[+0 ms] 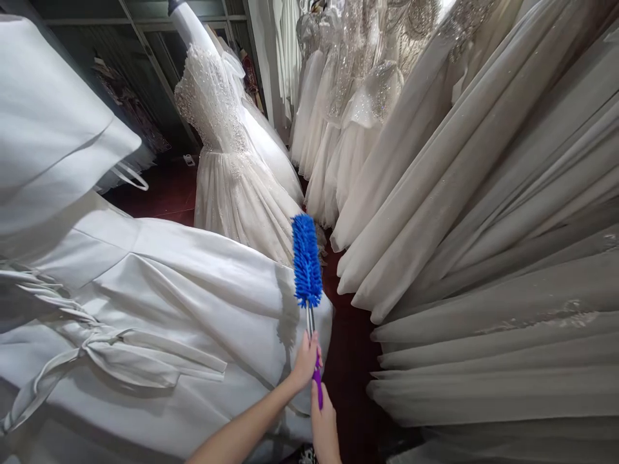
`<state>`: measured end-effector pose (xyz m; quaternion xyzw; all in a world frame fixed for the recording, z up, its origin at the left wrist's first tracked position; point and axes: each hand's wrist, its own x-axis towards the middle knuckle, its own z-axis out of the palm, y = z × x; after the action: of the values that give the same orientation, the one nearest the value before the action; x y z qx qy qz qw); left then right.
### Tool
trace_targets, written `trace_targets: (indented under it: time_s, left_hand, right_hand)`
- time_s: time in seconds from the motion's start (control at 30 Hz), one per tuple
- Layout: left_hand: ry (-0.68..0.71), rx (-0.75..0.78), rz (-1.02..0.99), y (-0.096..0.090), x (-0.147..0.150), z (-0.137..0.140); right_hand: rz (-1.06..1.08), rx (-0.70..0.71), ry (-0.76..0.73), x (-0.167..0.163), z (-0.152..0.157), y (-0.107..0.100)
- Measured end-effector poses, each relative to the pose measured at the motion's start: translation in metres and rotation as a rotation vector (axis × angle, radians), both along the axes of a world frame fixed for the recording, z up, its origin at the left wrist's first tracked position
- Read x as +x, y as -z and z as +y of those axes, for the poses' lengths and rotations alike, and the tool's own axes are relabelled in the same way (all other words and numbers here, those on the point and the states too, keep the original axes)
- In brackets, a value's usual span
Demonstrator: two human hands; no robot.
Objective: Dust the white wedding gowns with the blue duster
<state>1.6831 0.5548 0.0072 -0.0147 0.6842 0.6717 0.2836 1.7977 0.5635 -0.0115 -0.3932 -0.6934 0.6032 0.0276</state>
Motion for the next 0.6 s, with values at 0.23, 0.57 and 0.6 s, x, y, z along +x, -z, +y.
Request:
trace_targets:
  time_s: [0.23,0.57,0.6]
  left_hand:
    - [-0.449,0.077,0.239,-0.080,-0.078,-0.087]
    - [-0.097,-0.235,-0.124,0.020,-0.078,-0.119]
    - [-0.083,-0.228,-0.178,0.027,-0.068,-0.113]
  right_hand:
    - [0.198,-0.069,-0.577,-0.101,-0.012,-0.089]
    - [-0.173,-0.793,-0.389,-0.076,-0.063,0.008]
    - [-0.213,-0.792,-0.321,-0.068,-0.063,0.015]
